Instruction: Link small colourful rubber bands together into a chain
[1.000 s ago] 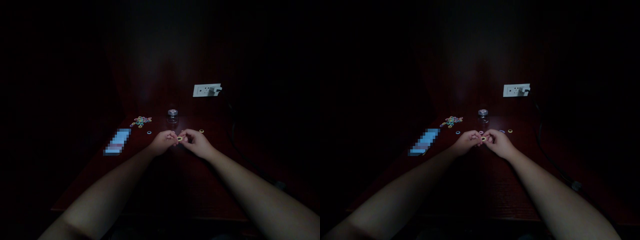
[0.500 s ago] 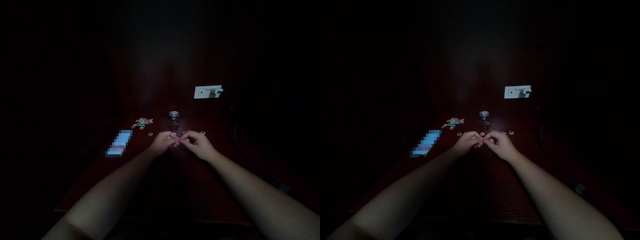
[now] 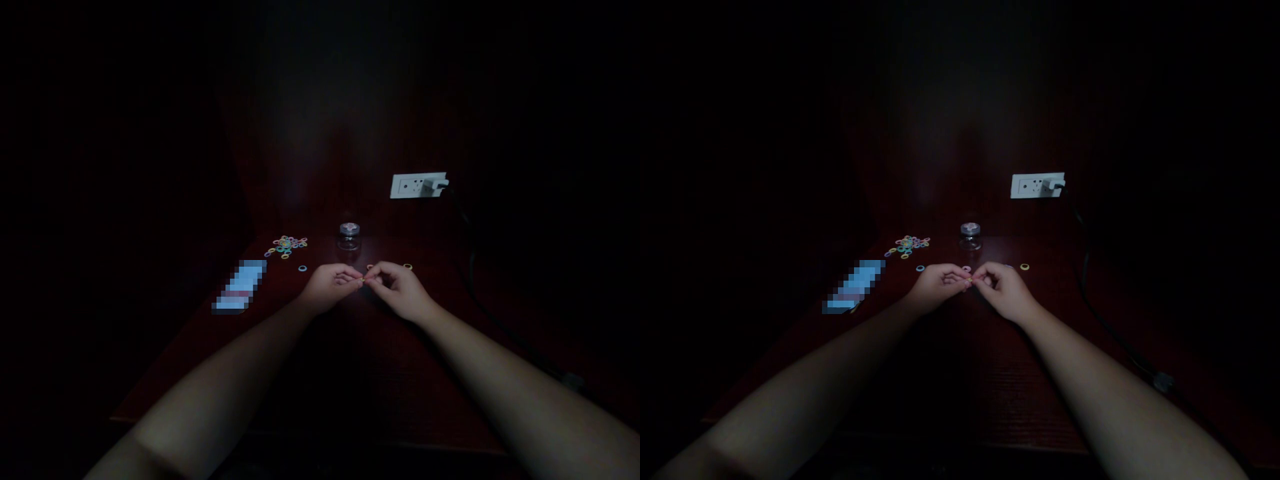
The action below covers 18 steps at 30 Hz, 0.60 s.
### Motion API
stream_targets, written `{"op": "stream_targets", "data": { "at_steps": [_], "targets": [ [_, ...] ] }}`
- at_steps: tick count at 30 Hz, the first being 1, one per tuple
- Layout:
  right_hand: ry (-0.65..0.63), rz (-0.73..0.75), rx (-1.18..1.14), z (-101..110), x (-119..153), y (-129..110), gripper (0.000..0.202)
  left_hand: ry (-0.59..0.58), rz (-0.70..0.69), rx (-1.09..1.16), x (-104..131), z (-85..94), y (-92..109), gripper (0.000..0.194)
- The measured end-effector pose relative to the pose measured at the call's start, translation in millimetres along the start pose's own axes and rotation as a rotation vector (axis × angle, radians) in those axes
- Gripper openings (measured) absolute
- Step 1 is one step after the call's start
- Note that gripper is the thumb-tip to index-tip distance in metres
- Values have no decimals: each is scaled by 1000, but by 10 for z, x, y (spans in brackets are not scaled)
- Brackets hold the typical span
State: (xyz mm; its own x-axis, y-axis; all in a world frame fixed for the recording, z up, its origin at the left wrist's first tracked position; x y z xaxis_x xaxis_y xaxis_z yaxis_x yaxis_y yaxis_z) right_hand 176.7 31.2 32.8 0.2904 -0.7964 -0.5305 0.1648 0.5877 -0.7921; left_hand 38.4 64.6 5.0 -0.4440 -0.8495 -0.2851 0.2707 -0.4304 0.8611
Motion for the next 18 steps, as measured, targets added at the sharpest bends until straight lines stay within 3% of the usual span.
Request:
{"op": "stream_targets", "data": {
  "at_steps": [7, 18],
  "targets": [
    [26, -37, -70, -2, -9, 5, 18, 7, -37, -9, -3, 4, 25, 23],
    [-37, -34, 60, -2, -5, 43, 11, 7, -62, -133, 27, 3, 68, 20]
  ]
}}
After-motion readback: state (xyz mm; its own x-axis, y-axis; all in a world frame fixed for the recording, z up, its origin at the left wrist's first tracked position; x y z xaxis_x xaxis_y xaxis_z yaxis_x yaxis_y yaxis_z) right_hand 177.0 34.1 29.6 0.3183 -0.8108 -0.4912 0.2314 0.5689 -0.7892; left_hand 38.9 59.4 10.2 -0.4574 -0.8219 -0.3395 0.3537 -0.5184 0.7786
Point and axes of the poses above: each hand's wrist, its own x-axis away from the middle knuckle, its own z-axis out of the back of the hand, y = z × x, the point moved 6 cm from there along -x, towards the middle knuckle, and after that the axes turned 15 degrees about -x, right-handed, at the moved point
